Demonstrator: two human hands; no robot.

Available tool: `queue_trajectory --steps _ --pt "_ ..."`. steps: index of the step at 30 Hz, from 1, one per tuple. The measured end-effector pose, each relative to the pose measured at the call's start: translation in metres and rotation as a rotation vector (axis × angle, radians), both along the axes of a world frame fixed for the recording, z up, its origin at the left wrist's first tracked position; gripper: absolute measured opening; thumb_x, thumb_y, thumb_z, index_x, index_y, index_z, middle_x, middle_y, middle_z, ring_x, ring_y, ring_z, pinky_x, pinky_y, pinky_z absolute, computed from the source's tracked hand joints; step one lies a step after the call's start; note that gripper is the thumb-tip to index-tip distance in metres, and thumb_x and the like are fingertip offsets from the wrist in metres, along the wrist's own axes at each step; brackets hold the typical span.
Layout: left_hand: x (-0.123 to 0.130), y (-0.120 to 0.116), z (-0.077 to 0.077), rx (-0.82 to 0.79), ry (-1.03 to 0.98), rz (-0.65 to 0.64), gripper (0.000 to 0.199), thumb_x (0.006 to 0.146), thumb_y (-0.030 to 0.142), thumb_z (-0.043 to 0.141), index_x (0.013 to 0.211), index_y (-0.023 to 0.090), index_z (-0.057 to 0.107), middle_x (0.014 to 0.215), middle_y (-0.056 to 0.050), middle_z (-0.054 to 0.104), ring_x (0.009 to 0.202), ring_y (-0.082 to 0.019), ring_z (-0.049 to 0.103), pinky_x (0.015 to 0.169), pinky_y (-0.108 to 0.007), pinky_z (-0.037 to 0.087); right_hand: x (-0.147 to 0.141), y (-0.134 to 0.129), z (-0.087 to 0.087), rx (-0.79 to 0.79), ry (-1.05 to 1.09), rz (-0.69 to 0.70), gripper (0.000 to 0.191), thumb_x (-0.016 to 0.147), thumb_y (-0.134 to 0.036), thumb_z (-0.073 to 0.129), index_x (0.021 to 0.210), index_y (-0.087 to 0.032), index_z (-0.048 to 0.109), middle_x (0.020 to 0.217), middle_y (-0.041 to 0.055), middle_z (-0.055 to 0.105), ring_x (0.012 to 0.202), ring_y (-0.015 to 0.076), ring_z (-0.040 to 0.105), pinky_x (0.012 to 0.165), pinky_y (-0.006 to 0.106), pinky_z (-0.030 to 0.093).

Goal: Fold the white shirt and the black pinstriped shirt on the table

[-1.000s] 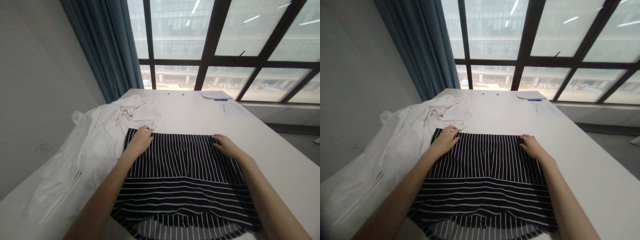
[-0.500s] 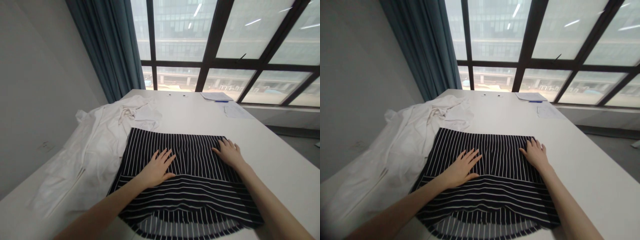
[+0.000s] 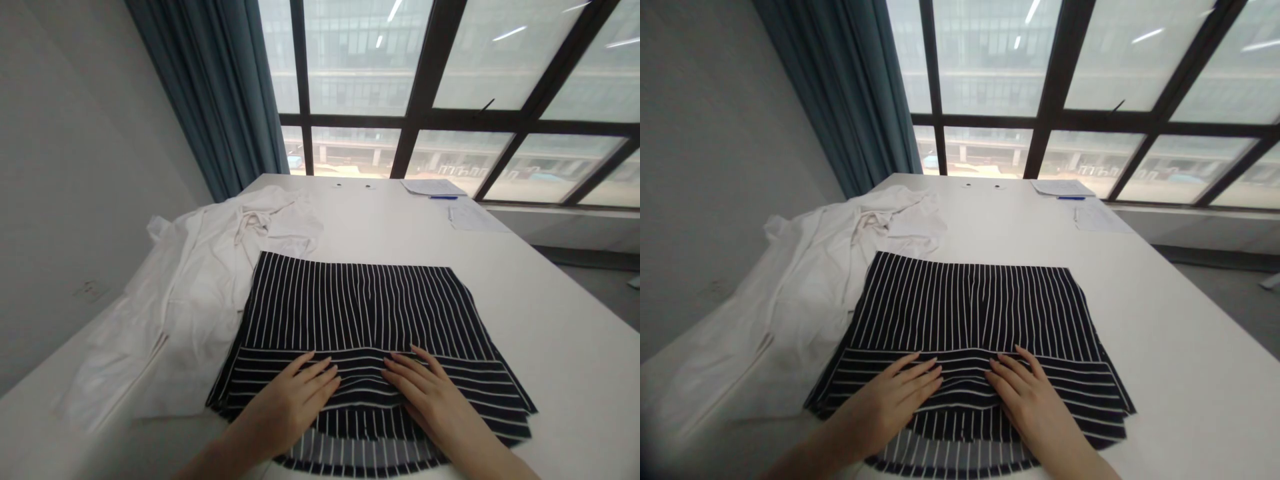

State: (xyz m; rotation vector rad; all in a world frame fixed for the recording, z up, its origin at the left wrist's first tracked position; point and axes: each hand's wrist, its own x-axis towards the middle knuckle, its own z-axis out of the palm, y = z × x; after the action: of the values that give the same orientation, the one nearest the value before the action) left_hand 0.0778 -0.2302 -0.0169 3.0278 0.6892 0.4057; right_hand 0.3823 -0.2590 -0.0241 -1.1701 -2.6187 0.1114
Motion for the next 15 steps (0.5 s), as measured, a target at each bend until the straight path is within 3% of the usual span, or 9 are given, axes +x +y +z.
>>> queue_trajectory --steps 3,7,11,15 --pt "-0.003 -0.001 0.006 0.052 -0.027 -0.008 0.041 0.099 0.01 0.036 0.138 0.011 0.049 0.132 -0.01 0.063 0.128 -0.021 0.053 0.114 -0.045 0.036 0.008 -0.003 0.001 0.076 0.024 0.065 0.047 0.096 -0.015 0.047 0.142 -0.023 0.047 0.132 0.0068 0.063 0.124 0.0237 0.057 0.111 0.054 0.037" --pt "-0.011 -0.011 0.011 -0.03 0.053 -0.019 0.052 0.09 0.003 0.04 0.141 0.014 0.046 0.138 -0.007 0.058 0.134 -0.023 0.047 0.115 -0.047 0.034 0.016 -0.013 0.001 -0.01 -0.015 0.08 0.051 0.095 -0.019 0.049 0.145 -0.03 0.044 0.137 0.0036 0.058 0.129 0.0251 0.052 0.111 0.054 0.037" --pt "-0.027 -0.021 0.002 -0.114 0.08 0.023 0.075 0.077 -0.004 0.04 0.147 0.02 0.038 0.145 -0.003 0.051 0.139 -0.022 0.039 0.116 -0.044 0.033 0.028 -0.021 -0.012 -0.175 -0.039 0.041 0.064 0.09 -0.011 0.05 0.145 -0.04 0.04 0.143 -0.0012 0.052 0.135 0.0251 0.044 0.11 0.054 0.037" --pt "-0.052 -0.02 -0.011 -0.089 0.011 0.09 0.077 0.079 -0.007 0.032 0.15 0.025 0.032 0.141 -0.001 0.055 0.136 -0.017 0.044 0.114 -0.039 0.037 0.05 -0.025 -0.027 -0.244 -0.063 -0.022 0.073 0.086 -0.007 0.046 0.148 -0.043 0.033 0.147 -0.0021 0.046 0.137 0.0257 0.041 0.107 0.052 0.04"
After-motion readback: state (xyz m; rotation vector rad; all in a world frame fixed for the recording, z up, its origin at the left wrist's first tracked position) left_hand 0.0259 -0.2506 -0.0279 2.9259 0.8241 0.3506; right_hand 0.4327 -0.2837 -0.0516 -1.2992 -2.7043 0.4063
